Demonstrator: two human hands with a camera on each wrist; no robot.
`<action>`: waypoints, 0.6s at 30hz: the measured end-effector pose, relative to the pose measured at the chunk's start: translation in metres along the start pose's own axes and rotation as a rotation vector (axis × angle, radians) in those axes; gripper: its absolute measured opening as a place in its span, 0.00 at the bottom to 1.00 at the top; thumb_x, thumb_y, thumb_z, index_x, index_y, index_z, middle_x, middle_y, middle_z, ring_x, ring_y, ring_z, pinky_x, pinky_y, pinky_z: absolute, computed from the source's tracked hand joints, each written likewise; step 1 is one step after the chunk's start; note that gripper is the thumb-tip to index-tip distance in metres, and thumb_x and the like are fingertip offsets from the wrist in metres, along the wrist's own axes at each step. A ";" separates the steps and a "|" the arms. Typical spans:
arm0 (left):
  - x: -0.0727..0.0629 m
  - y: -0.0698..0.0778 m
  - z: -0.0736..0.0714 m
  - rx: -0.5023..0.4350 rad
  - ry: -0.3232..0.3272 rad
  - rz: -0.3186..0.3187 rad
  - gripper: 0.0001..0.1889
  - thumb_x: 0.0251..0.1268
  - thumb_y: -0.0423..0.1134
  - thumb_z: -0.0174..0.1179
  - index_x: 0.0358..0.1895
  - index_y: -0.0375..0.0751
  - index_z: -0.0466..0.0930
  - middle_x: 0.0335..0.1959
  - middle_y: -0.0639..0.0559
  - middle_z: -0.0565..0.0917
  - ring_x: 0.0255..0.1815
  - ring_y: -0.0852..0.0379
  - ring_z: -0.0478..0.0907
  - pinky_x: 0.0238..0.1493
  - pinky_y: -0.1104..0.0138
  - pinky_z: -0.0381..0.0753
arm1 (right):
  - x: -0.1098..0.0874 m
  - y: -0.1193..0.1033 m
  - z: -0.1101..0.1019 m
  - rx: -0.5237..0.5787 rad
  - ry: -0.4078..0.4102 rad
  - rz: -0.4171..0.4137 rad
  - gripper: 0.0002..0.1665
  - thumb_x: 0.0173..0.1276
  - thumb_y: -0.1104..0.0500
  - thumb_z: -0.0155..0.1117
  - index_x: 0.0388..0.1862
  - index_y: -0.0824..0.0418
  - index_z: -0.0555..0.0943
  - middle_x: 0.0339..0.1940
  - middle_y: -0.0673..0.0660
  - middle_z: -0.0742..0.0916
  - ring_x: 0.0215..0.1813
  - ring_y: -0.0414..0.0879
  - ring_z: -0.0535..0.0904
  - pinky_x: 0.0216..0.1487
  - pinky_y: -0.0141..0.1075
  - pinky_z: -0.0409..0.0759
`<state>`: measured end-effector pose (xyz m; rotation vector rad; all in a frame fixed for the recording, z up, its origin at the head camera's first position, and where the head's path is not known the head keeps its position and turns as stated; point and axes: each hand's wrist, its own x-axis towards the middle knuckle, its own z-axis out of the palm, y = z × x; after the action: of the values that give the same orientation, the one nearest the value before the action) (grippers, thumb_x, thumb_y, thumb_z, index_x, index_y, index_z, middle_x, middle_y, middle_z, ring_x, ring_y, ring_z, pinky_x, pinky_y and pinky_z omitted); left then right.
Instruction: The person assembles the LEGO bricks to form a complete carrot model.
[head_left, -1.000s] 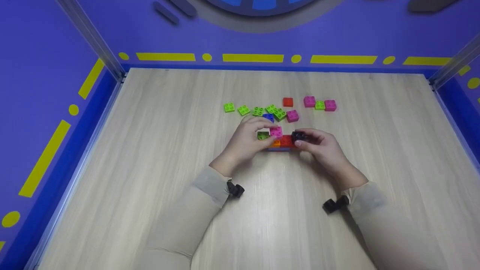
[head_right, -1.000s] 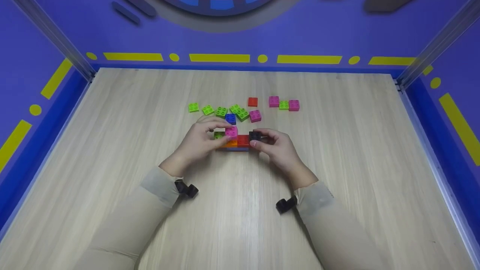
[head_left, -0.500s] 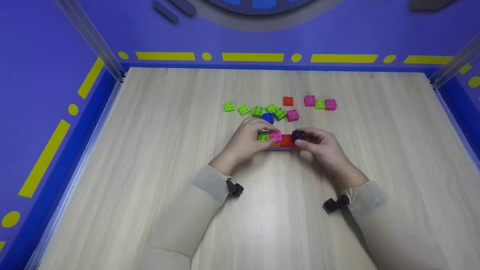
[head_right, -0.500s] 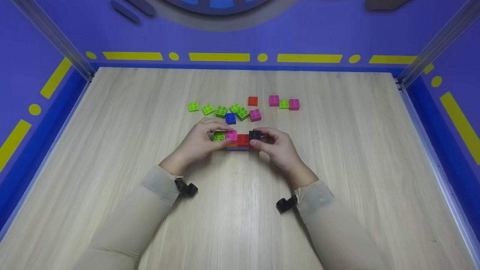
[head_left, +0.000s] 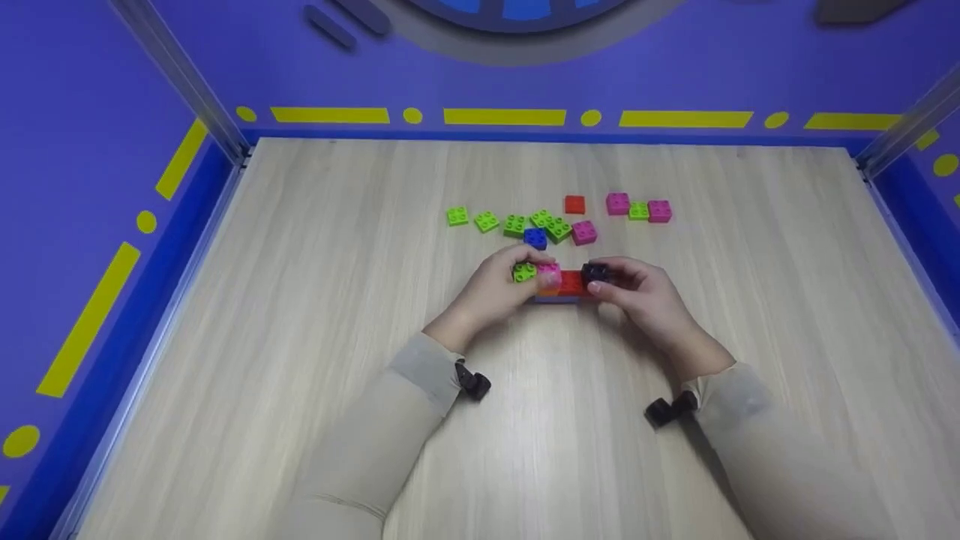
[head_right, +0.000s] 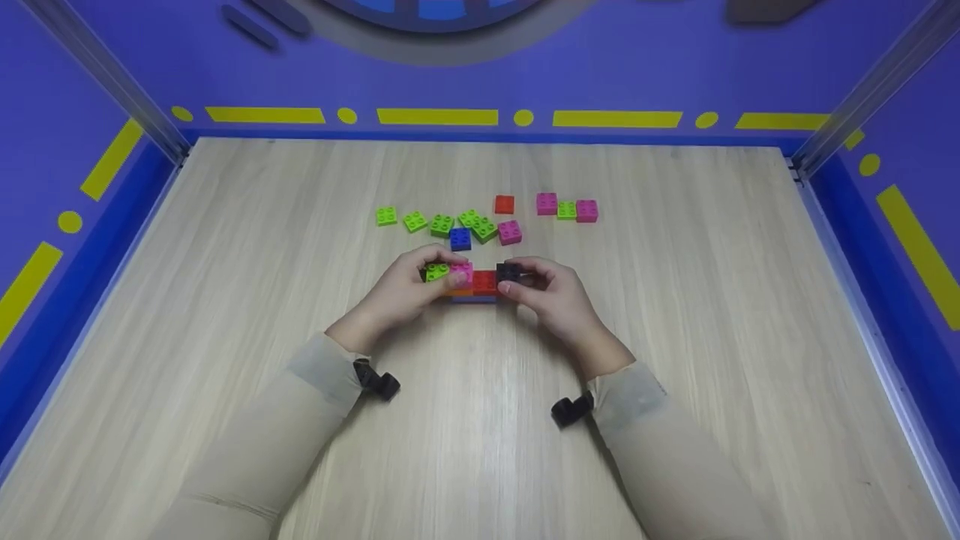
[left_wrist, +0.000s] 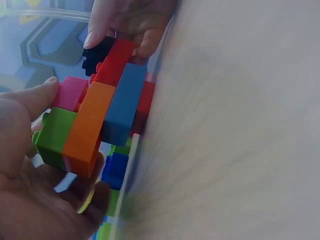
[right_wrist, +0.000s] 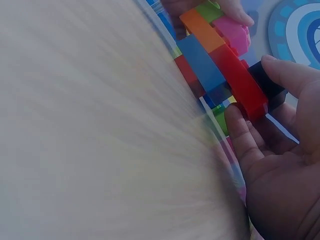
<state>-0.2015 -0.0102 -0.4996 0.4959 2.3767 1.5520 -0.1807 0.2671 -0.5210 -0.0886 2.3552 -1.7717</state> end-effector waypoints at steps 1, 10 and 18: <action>0.000 -0.001 0.000 -0.021 -0.006 -0.009 0.19 0.82 0.53 0.70 0.66 0.50 0.87 0.73 0.54 0.88 0.85 0.50 0.75 0.91 0.51 0.67 | 0.000 0.000 0.000 0.000 -0.001 -0.002 0.30 0.78 0.56 0.79 0.74 0.65 0.85 0.69 0.60 0.90 0.66 0.37 0.85 0.68 0.24 0.79; 0.002 -0.004 0.001 -0.042 -0.007 0.012 0.17 0.82 0.51 0.71 0.63 0.48 0.88 0.71 0.53 0.90 0.86 0.48 0.74 0.92 0.49 0.64 | 0.002 0.004 0.001 0.019 0.004 -0.040 0.26 0.77 0.60 0.78 0.69 0.70 0.86 0.57 0.46 0.92 0.61 0.39 0.86 0.64 0.25 0.82; 0.004 -0.003 0.003 -0.050 0.012 0.005 0.15 0.79 0.47 0.73 0.61 0.48 0.90 0.68 0.52 0.91 0.83 0.48 0.77 0.91 0.48 0.65 | 0.003 0.004 0.000 0.001 0.012 -0.039 0.27 0.77 0.59 0.78 0.70 0.69 0.86 0.60 0.52 0.92 0.62 0.38 0.86 0.67 0.24 0.81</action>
<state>-0.2048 -0.0073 -0.5037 0.4833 2.3403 1.6164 -0.1837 0.2674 -0.5257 -0.1255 2.3768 -1.7951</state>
